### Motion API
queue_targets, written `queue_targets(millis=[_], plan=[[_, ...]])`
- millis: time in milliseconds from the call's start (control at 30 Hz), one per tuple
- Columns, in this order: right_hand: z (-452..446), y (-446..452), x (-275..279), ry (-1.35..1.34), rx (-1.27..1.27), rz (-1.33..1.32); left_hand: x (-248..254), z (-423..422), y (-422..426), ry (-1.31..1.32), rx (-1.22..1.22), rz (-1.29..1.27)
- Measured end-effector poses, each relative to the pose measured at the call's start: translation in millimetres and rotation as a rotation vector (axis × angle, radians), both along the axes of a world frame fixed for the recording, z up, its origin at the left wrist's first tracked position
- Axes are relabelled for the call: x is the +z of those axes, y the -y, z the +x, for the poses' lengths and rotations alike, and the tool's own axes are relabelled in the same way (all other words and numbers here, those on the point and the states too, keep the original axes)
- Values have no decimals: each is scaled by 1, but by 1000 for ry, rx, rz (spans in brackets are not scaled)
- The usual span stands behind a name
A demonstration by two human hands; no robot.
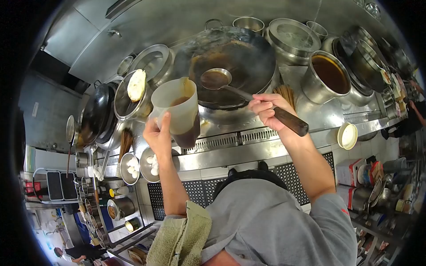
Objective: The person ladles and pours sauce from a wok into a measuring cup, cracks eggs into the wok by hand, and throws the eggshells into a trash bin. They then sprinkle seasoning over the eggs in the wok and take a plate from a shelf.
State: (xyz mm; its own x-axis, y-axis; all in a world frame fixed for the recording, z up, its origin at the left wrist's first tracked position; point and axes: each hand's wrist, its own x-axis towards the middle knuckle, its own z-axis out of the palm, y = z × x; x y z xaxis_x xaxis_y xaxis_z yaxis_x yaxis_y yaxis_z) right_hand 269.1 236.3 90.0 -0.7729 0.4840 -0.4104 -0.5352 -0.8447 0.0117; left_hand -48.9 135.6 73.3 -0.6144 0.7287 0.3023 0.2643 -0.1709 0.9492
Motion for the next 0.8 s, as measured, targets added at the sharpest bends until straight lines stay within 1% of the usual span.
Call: queue_targets(millis=[100,167,200,233,300,333,400,533,633,700,767,800], plan=[[5,11,36,59,12,29,1,-1,1,-12,-21,-40],[11,16,58,125,50,206,-2,-3,-1,-95,-5,-21],[20,18,63,80,65,354,-6,-4,-4,-93,-6,-16],[21,21,77,138,16,338,-11,-5,-7,-96,-13,-11],[22,35,111,297,97,576,-12,-4,-12,-96,-18,-2],[21,42,127,299,100,581,-12,-2,-16,-101,-26,10],[17,58,150,424,-21,574,-9,2,-20,-105,-24,23],[23,77,159,473,29,677,0,12,-29,-131,-55,-5],[25,87,149,490,101,700,8,20,-29,-155,-65,-29],[24,96,142,539,116,727,12,24,-29,-126,-64,-43],[22,105,133,717,254,1010,9,23,-30,-135,-63,-30],[21,112,128,772,233,1025,7,23,-30,-143,-60,-17]])
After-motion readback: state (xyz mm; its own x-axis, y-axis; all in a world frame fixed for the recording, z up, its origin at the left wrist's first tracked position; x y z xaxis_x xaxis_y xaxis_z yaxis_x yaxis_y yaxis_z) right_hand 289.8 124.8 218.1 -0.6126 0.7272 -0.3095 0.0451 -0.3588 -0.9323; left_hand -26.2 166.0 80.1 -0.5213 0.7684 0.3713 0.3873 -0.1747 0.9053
